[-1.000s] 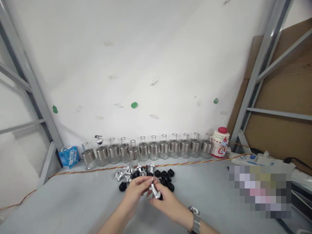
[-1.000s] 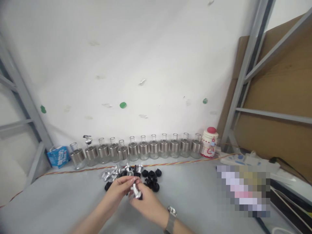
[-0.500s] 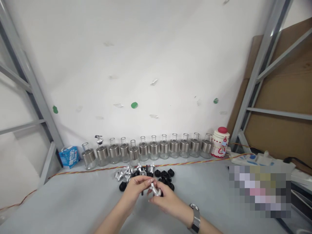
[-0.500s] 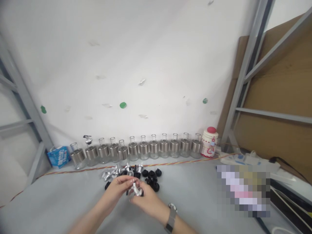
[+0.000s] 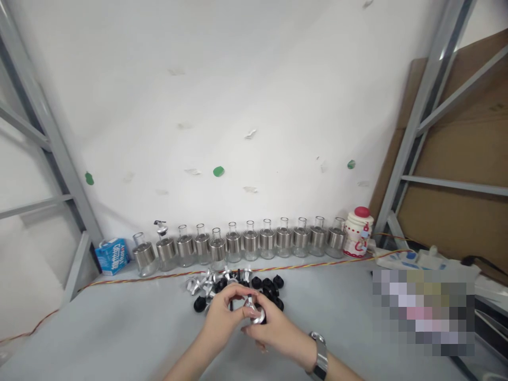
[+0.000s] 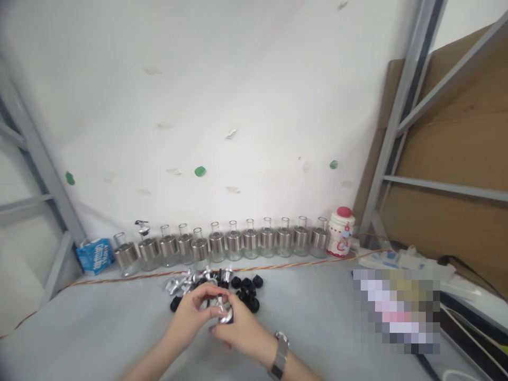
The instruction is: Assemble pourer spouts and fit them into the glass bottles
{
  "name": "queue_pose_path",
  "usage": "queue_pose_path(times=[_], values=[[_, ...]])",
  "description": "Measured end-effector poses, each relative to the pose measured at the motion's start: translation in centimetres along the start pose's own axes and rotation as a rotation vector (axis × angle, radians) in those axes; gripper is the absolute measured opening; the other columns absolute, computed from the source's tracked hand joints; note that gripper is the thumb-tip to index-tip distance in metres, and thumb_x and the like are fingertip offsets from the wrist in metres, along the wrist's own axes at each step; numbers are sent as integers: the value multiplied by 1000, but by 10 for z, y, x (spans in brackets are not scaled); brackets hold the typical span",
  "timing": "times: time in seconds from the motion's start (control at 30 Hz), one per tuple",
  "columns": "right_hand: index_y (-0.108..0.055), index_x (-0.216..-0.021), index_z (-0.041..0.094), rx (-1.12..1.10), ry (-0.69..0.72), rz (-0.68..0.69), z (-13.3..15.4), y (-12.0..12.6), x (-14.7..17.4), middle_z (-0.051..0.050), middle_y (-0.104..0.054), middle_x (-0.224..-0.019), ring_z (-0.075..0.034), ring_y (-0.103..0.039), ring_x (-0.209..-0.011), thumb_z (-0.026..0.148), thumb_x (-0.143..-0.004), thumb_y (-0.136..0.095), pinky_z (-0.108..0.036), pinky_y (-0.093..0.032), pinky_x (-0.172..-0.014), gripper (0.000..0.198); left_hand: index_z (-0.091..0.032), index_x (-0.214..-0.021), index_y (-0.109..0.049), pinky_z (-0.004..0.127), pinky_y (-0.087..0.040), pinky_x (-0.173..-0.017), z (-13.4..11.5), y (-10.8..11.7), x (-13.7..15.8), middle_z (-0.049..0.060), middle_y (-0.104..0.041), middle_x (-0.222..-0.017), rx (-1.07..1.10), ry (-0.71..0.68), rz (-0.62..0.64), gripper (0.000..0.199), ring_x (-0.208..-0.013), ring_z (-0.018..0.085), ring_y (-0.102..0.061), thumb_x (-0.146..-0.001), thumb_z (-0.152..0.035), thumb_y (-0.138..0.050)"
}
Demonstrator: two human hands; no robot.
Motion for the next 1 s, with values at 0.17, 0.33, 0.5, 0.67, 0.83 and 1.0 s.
queue_pose_path(times=[0.17, 0.33, 0.5, 0.67, 0.83, 1.0], values=[[-38, -110, 19, -34, -44, 32, 1, -5, 3, 9, -44, -67, -2, -41, -34, 13, -59, -53, -19, -37, -36, 53, -18, -66, -66, 27, -42, -73, 3, 3, 1, 3, -64, -76, 10, 5, -35, 17, -77, 19, -58, -53, -7, -68], [-40, -106, 20, -59, -31, 10, 5, -3, 2, 9, -46, -65, -3, -41, -35, 12, -58, -54, -20, -37, -36, 50, -17, -74, -68, 31, -42, -80, -2, -1, 0, 7, -67, -85, 133, 38, 53, 17, -85, 23, -59, -58, -15, -71], [-42, -82, 19, -189, 4, -10, 16, 1, 3, 15, -30, -40, -2, -23, -32, 16, -61, -52, -20, -37, -39, 23, -21, -103, -61, 31, -41, -88, -1, 15, -5, 9, -61, -111, 547, 189, -67, 36, -104, 22, -54, -68, -24, -66], [-42, -80, 20, -253, 0, -25, 20, 3, 5, 16, -26, -35, -3, -19, -31, 16, -62, -52, -19, -34, -39, 22, -11, -64, -66, 19, -47, -46, 18, 41, -4, 5, -68, -55, 428, 277, -327, 16, -53, 16, -64, -57, -23, -74], [-43, -81, 20, -241, -1, -24, 18, 2, 4, 17, -25, -32, -3, -18, -30, 16, -60, -52, -21, -35, -40, 22, -9, -74, -66, 21, -52, -53, 21, 34, -4, 11, -70, -72, 665, 326, -274, 32, -62, 16, -66, -76, -38, -54], [-44, -78, 20, -229, -17, -46, 16, 3, 5, 15, -29, -37, -2, -21, -30, 17, -59, -53, -21, -34, -39, 21, -5, -99, -59, 33, -42, -94, 16, 27, -8, 19, -55, -116, 908, 334, -156, 40, -108, 25, -51, -82, -38, -45]])
Point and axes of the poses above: each hand's wrist, its own x-axis away from the middle knuckle, its own y-axis out of the back of the hand, z = x × y, the point moved 7 cm from there along -x, towards the middle knuckle
